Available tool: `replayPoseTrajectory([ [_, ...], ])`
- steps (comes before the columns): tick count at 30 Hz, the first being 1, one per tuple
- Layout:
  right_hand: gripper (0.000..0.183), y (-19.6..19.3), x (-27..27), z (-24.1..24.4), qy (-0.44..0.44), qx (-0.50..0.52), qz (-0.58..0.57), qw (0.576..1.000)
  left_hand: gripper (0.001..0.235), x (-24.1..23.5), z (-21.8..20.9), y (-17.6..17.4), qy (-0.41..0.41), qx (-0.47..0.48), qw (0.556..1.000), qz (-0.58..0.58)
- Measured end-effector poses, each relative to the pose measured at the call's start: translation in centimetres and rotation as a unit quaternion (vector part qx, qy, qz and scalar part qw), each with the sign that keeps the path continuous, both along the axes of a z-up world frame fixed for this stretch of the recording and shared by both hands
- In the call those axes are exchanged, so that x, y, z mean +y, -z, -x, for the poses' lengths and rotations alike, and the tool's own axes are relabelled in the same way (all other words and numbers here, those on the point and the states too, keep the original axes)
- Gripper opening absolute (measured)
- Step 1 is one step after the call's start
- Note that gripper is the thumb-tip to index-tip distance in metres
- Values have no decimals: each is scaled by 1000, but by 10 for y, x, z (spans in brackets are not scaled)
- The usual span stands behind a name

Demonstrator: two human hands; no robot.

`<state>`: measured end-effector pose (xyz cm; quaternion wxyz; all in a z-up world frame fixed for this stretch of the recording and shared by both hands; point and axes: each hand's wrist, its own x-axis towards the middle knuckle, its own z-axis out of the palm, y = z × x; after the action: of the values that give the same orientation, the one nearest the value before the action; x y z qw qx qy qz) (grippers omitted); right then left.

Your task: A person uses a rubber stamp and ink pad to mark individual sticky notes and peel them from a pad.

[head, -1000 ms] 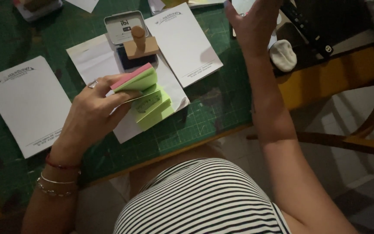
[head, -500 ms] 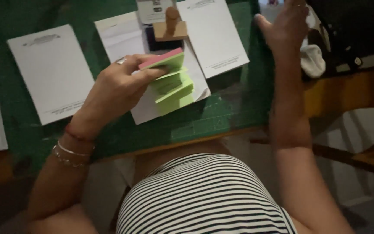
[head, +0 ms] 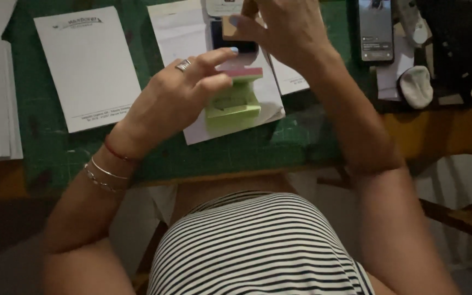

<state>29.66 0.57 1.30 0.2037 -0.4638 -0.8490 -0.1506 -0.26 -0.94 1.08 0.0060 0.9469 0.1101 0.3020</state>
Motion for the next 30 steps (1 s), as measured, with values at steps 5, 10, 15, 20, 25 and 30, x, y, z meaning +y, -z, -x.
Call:
replayPoseTrajectory([
  [5, 17, 22, 8, -1, 1, 62, 42, 997, 26, -1, 3, -1, 14, 14, 1000, 7],
  [10, 10, 14, -6, -21, 20, 101, -12, 995, 27, -1, 3, -3, 3, 27, 1000, -14],
  [15, 26, 7, -43, -54, 10, 350, 26, 936, 14, 0, 5, 0, -12, 3, 1000, 7],
  [20, 20, -48, -81, -44, -98, 362, 213, 902, 15, 4, 9, 0, 11, 8, 999, 51],
  [25, 23, -66, -92, -14, -156, 116, 283, 939, 20, 5, 8, -3, 7, 17, 999, 39],
  [30, 31, -57, -86, -3, -80, -60, 368, 924, 31, 5, 9, -8, 35, 26, 997, 70],
])
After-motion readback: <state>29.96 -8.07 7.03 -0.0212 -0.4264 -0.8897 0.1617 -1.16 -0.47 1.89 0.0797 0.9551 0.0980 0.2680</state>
